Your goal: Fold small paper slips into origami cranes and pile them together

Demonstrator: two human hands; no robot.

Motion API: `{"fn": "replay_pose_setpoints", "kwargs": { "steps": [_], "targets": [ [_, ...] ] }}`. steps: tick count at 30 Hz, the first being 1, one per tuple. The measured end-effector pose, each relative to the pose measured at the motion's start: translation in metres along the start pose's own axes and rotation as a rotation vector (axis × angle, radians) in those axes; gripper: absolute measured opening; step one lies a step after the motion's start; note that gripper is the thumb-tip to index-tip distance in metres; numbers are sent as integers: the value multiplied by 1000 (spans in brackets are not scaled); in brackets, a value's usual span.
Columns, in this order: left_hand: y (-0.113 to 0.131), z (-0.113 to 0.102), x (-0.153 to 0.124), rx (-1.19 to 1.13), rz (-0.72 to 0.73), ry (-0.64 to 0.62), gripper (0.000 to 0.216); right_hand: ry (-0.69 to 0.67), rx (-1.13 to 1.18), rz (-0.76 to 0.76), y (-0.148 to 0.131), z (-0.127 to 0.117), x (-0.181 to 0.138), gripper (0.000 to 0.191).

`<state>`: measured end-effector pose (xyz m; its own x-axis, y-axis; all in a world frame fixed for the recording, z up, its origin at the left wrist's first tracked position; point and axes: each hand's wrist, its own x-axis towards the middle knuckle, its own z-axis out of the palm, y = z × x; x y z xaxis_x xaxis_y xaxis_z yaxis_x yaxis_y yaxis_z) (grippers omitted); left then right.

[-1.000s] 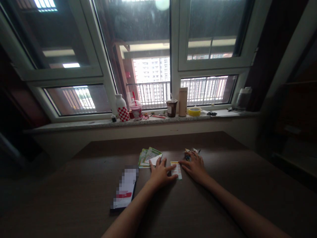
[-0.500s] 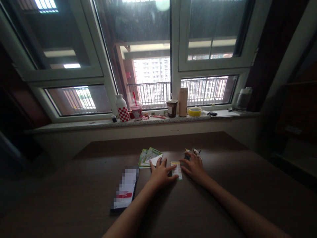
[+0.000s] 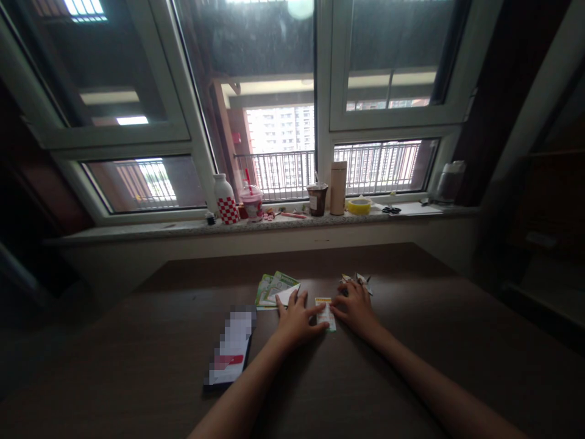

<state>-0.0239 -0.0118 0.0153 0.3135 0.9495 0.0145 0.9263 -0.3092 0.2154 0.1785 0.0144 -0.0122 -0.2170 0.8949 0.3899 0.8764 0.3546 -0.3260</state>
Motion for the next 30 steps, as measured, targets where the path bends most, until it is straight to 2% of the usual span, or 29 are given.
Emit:
{"fn": "replay_pose_setpoints", "kwargs": {
  "steps": [5,18,25,30],
  "targets": [
    [1,-1,0,-2,-10,-8,55,-93,77,10,7,-4,2,18],
    [4,-5,-3,-12,-19,-28,56,-260,140,-62,11,-20,-8,53],
    [4,-5,-3,-26,-19,-22,57,-240,151,-104,15,-17,-13,56],
    [3,-3,-2,-21,-7,-10,56,-152,144,-167,14,-16,-18,51]
  ]
}}
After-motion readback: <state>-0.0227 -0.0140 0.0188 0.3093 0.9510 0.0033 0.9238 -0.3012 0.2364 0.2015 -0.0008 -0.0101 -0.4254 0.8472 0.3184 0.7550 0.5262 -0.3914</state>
